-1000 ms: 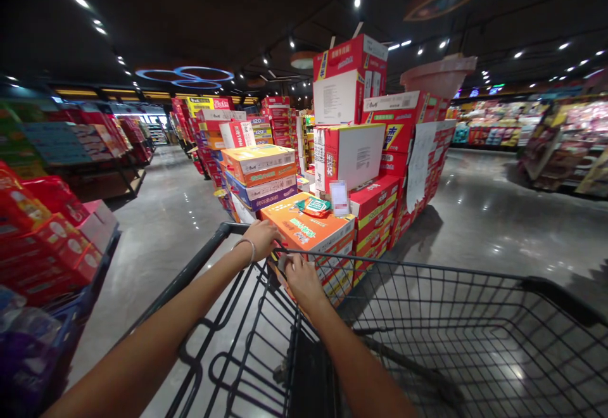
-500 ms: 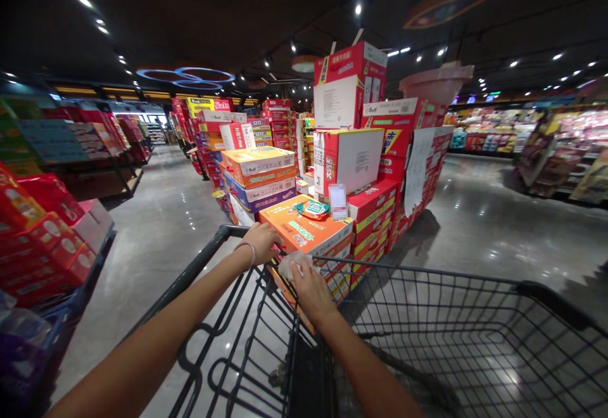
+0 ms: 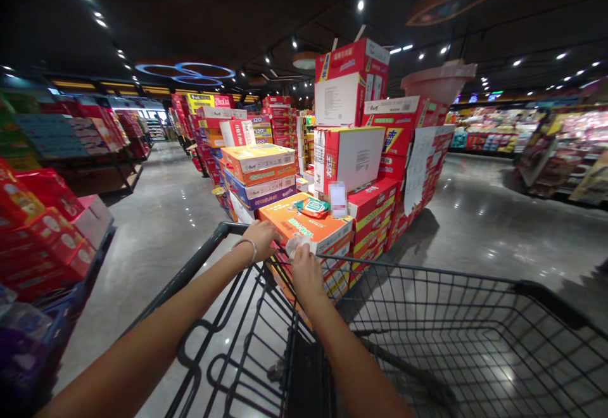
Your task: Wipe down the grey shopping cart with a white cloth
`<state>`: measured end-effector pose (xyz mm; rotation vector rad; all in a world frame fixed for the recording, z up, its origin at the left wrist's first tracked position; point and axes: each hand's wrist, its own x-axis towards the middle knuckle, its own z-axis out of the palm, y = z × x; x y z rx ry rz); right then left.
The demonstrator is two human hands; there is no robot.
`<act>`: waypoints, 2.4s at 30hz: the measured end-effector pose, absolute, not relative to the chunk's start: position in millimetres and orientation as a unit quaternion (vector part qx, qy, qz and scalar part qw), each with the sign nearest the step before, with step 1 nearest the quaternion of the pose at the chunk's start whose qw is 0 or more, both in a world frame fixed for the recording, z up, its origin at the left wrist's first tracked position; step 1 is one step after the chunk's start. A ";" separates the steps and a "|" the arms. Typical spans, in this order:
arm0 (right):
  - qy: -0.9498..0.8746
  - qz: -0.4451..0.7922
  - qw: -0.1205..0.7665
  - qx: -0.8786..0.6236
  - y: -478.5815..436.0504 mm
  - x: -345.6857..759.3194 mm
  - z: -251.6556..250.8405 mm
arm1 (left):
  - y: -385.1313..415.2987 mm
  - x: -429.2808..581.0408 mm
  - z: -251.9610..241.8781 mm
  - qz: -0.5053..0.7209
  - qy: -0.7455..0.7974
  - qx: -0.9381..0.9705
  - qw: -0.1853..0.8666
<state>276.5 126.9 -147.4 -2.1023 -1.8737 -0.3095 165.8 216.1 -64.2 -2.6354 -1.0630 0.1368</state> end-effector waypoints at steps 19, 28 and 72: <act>-0.636 -0.042 0.276 -0.719 117.4 278.3 -160.4 | 213.7 175.7 -60.9 0.079 -0.380 -0.906 0.168; -0.594 -0.050 0.316 -0.738 132.2 261.6 -201.4 | 213.9 177.0 -60.0 0.089 -0.377 -0.906 0.169; -0.618 -0.058 0.239 -0.747 95.7 312.9 -208.5 | 207.9 181.6 -53.3 0.106 -0.391 -0.900 0.159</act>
